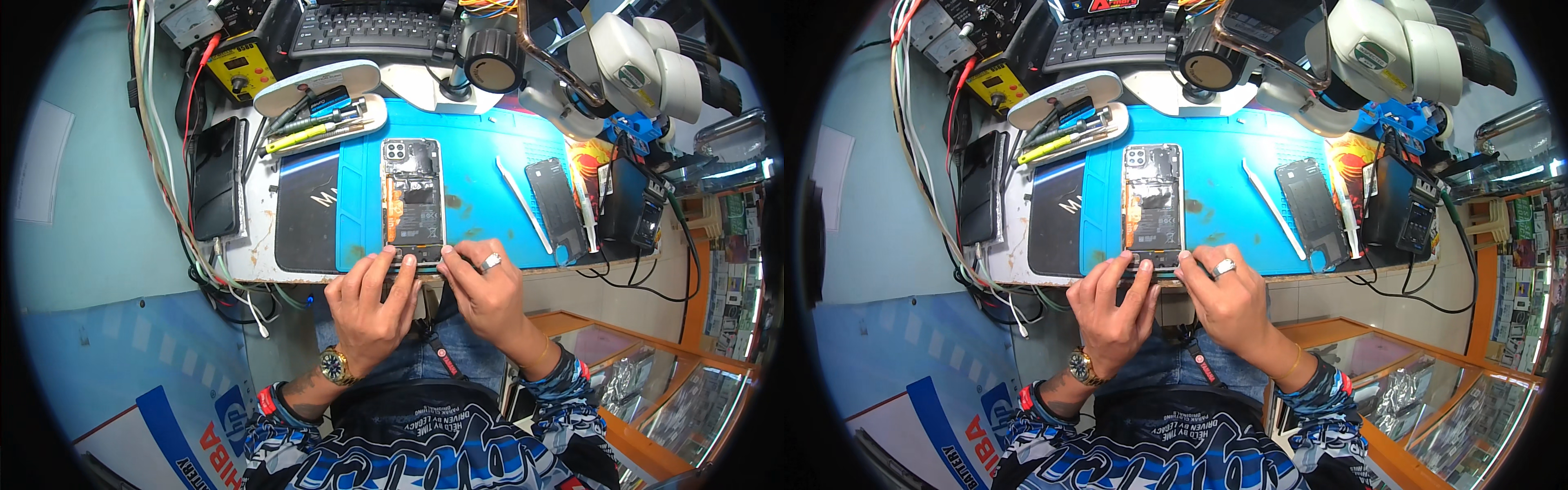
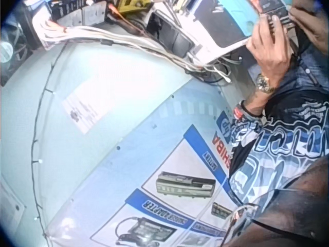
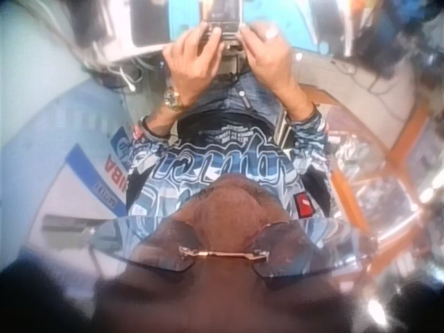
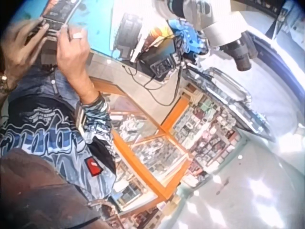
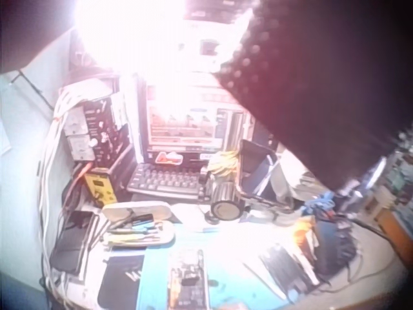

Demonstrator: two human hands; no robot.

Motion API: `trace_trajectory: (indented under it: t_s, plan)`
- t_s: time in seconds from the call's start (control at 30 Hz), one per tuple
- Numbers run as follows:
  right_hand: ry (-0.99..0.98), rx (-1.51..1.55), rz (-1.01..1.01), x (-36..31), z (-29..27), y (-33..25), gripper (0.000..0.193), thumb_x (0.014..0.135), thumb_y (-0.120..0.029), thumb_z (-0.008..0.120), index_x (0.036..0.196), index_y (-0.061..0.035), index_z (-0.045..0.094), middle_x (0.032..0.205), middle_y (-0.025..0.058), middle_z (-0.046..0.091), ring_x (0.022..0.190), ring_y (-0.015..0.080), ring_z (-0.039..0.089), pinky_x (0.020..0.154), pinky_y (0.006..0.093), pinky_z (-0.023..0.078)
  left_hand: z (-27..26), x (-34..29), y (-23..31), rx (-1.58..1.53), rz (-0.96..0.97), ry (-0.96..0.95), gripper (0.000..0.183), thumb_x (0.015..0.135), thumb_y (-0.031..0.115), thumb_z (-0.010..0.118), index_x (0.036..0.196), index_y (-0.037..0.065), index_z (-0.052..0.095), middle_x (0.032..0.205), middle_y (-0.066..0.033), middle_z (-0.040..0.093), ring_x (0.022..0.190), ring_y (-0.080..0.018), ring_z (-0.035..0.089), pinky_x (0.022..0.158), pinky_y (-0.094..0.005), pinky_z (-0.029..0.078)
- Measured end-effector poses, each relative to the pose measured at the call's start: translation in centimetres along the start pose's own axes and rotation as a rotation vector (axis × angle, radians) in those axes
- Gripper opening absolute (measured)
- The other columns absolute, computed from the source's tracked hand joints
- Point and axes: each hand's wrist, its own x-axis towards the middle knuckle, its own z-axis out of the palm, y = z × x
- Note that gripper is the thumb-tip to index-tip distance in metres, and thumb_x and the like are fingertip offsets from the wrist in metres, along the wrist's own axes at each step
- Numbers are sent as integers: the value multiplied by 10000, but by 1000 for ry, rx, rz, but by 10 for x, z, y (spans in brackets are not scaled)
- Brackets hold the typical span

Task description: The person works on a disassembled smartphone at a cluttered electronics repair bench. They use a yellow-handled screwdriver to manipulate internal components, then connect a power adapter to a multimeter and place the phone on the bench.

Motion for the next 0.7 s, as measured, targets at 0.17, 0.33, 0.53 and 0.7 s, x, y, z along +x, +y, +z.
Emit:
trace_trajectory:
  t_s: [0.17,0.33,0.53,0.7]
  plan:
    - [-74,-191,-177,-4,1,2,309,805,-64,675,1083,71,694,1004,133,653,856,256,629,649,345,521,0,0,5,25,-20,10,418,846,212,805,1246,118,728,1312,-113,643,1176,-277,580,936,-425,383]
    - [-125,-268,-280,0,-5,3,329,807,-92,625,1081,78,686,1004,134,644,862,241,629,632,326,507,1,-3,5,44,-1,3,438,835,227,811,1247,105,723,1330,-114,639,1199,-266,575,938,-416,363]
    - [-197,-327,-353,8,-8,-1,344,782,-101,632,1069,79,688,991,133,640,831,232,621,600,323,486,13,-11,29,87,-160,61,486,858,281,777,1292,77,698,1376,-135,624,1218,-249,572,980,-432,306]
    - [-150,-183,-231,7,-8,1,307,825,-84,730,1089,69,692,1008,162,661,834,266,633,633,355,512,8,-22,31,61,-172,-32,570,879,300,748,1352,4,630,1473,-164,575,1345,-289,515,1008,-486,281]
